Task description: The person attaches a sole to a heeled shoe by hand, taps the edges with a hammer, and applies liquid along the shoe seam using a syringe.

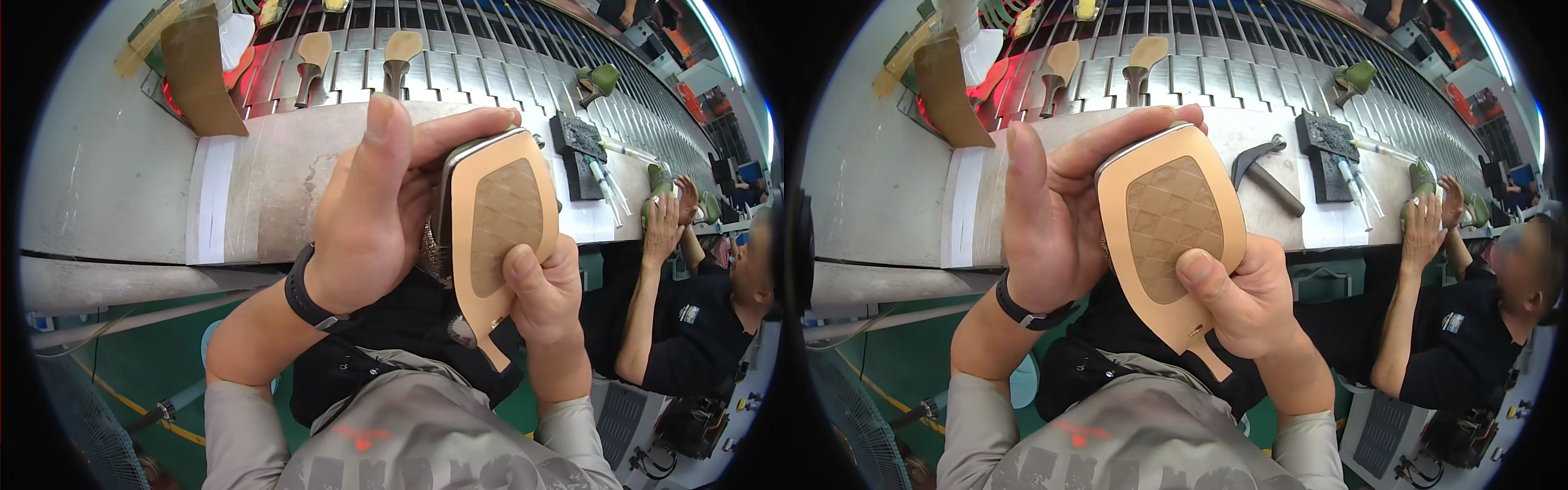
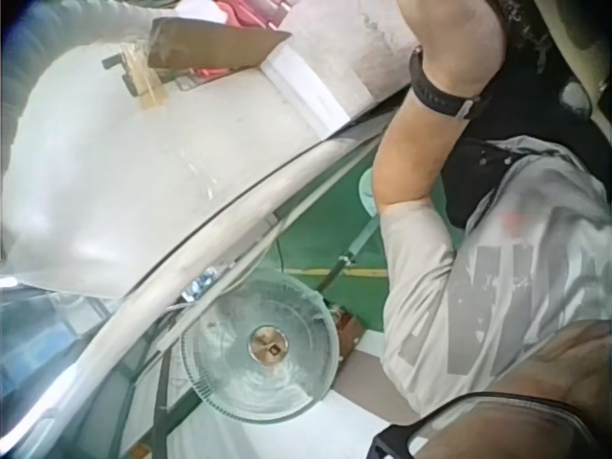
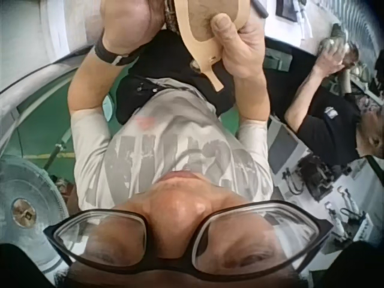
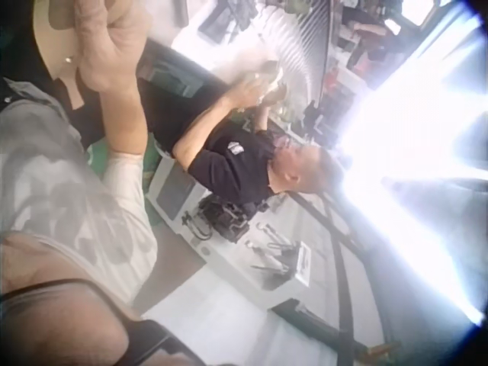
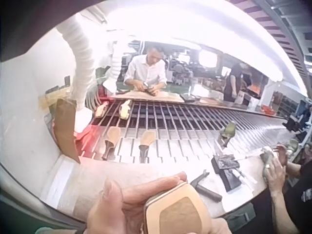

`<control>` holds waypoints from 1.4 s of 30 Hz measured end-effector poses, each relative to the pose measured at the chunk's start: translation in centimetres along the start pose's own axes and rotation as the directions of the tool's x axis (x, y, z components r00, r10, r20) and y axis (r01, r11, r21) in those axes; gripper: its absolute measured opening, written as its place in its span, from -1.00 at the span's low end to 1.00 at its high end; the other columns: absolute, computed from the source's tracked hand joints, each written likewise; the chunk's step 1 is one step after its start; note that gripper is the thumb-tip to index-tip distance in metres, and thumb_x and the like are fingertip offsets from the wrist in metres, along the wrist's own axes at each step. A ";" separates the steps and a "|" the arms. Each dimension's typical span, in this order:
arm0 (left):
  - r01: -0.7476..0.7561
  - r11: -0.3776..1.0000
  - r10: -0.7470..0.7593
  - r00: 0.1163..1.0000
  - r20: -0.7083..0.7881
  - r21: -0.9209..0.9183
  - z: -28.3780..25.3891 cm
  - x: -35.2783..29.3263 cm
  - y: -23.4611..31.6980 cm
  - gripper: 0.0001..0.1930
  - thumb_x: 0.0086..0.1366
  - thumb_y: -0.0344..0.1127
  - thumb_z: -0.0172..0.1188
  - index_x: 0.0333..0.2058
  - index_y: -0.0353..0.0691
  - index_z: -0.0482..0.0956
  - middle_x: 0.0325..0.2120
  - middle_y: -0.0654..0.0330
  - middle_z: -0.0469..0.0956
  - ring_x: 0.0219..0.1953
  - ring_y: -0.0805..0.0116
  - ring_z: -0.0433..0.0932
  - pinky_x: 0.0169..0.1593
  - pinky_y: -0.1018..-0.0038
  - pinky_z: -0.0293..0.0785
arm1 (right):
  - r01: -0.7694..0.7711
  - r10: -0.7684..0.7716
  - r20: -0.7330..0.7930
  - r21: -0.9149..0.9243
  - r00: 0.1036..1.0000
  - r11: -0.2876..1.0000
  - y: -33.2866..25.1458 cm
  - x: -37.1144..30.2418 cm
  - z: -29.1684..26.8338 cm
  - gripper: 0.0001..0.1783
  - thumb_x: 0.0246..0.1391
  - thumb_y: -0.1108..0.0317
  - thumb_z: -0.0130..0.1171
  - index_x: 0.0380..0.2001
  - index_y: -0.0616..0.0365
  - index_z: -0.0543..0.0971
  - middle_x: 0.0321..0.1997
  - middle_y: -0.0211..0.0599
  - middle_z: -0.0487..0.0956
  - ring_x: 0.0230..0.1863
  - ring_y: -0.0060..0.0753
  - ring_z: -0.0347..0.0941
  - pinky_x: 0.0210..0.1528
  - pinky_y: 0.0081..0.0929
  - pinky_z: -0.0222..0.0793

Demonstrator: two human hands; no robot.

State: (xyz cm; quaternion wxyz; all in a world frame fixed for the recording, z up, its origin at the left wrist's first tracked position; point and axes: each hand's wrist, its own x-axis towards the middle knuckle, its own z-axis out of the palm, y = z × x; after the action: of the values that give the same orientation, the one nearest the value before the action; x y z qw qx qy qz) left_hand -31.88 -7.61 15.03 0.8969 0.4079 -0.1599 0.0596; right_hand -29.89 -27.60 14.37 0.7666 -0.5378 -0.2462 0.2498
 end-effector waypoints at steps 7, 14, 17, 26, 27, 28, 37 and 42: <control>0.036 0.947 0.002 0.993 -0.119 0.318 1.1 0.4 0.2 -0.36 0.64 0.04 -0.15 0.28 -0.51 0.39 0.28 -0.08 0.48 0.27 0.21 0.51 0.34 0.30 0.43 | 0.007 -0.013 -0.071 -0.085 0.997 0.996 -0.4 0.5 0.1 -0.62 0.47 0.23 0.12 0.05 0.38 0.61 -0.14 -0.28 0.71 -0.20 -0.62 0.60 -0.19 -0.60 0.53; 0.013 0.966 -0.012 1.000 -0.009 0.257 -1.0 3.6 -0.6 -0.43 0.59 -0.03 0.03 0.27 -0.46 0.43 0.20 0.01 0.56 0.16 0.31 0.60 0.26 0.35 0.52 | -0.033 0.029 -0.080 -0.047 0.996 0.998 -0.4 2.7 -2.1 -0.54 0.53 0.19 -0.07 0.13 0.45 0.50 -0.11 -0.01 0.71 -0.29 -0.28 0.73 -0.21 -0.32 0.77; -0.037 0.919 0.013 0.998 0.063 0.393 -2.0 3.7 -0.3 -0.45 0.56 -0.10 0.11 0.30 -0.46 0.42 0.21 0.03 0.56 0.17 0.33 0.59 0.27 0.37 0.51 | -0.017 0.009 -0.107 -0.074 0.994 0.997 -0.3 3.2 -1.8 -0.55 0.53 0.20 -0.07 0.11 0.43 0.53 -0.12 -0.04 0.71 -0.30 -0.35 0.73 -0.25 -0.38 0.76; 0.035 0.891 -0.032 0.999 -0.016 0.452 -0.5 2.0 2.8 -0.43 0.46 -0.27 0.15 0.33 -0.49 0.35 0.09 0.01 0.61 0.13 0.30 0.59 0.28 0.39 0.44 | -0.033 0.032 -0.134 -0.011 0.990 0.999 -0.4 1.8 0.7 -0.60 0.47 0.15 0.10 -0.11 0.36 0.63 -0.26 -0.32 0.69 -0.35 -0.67 0.56 -0.34 -0.64 0.45; 0.062 0.890 -0.027 0.996 -0.083 0.452 -0.2 1.4 3.3 -0.45 0.46 -0.26 0.09 0.30 -0.51 0.37 0.09 -0.03 0.61 0.13 0.26 0.60 0.27 0.38 0.45 | 0.001 0.009 -0.095 0.110 0.995 0.994 0.2 1.4 1.0 -0.61 0.48 0.16 0.10 -0.12 0.37 0.63 -0.27 -0.36 0.67 -0.36 -0.70 0.52 -0.34 -0.64 0.42; 0.088 0.887 -0.023 0.989 -0.148 0.452 0.1 0.9 3.9 -0.46 0.46 -0.25 0.03 0.28 -0.53 0.38 0.08 -0.06 0.61 0.13 0.23 0.61 0.27 0.38 0.46 | -0.052 0.056 -0.055 0.078 0.997 0.996 0.8 1.1 0.7 -0.62 0.48 0.20 0.08 -0.11 0.38 0.63 -0.28 -0.37 0.66 -0.37 -0.70 0.50 -0.32 -0.64 0.41; 0.159 0.679 0.076 0.956 -0.284 0.717 0.7 -4.9 7.4 -0.55 0.55 -0.13 0.07 -0.05 -0.56 0.59 -0.13 -0.30 0.68 -0.08 -0.06 0.73 0.06 0.13 0.67 | 0.237 -0.182 0.166 -0.433 0.969 0.870 2.1 0.3 7.0 -0.67 0.30 0.37 0.28 -0.54 0.22 0.46 -0.70 -0.18 0.39 -0.73 -0.12 0.39 -0.66 -0.29 0.28; 0.116 0.672 0.184 0.930 -0.317 0.731 0.1 -6.1 7.3 -0.63 0.55 -0.19 0.09 -0.13 -0.51 0.60 -0.19 -0.26 0.70 -0.12 -0.01 0.74 0.04 0.13 0.68 | 0.274 -0.199 0.211 -0.432 0.957 0.859 1.8 1.1 7.6 -0.64 0.34 0.35 0.22 -0.56 0.24 0.48 -0.73 -0.29 0.36 -0.77 -0.33 0.32 -0.68 -0.41 0.20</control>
State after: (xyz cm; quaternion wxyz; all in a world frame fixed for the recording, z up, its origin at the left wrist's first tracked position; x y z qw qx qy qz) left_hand -39.42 -2.74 18.24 0.6667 0.7137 0.0397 0.2110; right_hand -34.19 -21.06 15.01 0.6213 -0.6469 -0.4224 0.1306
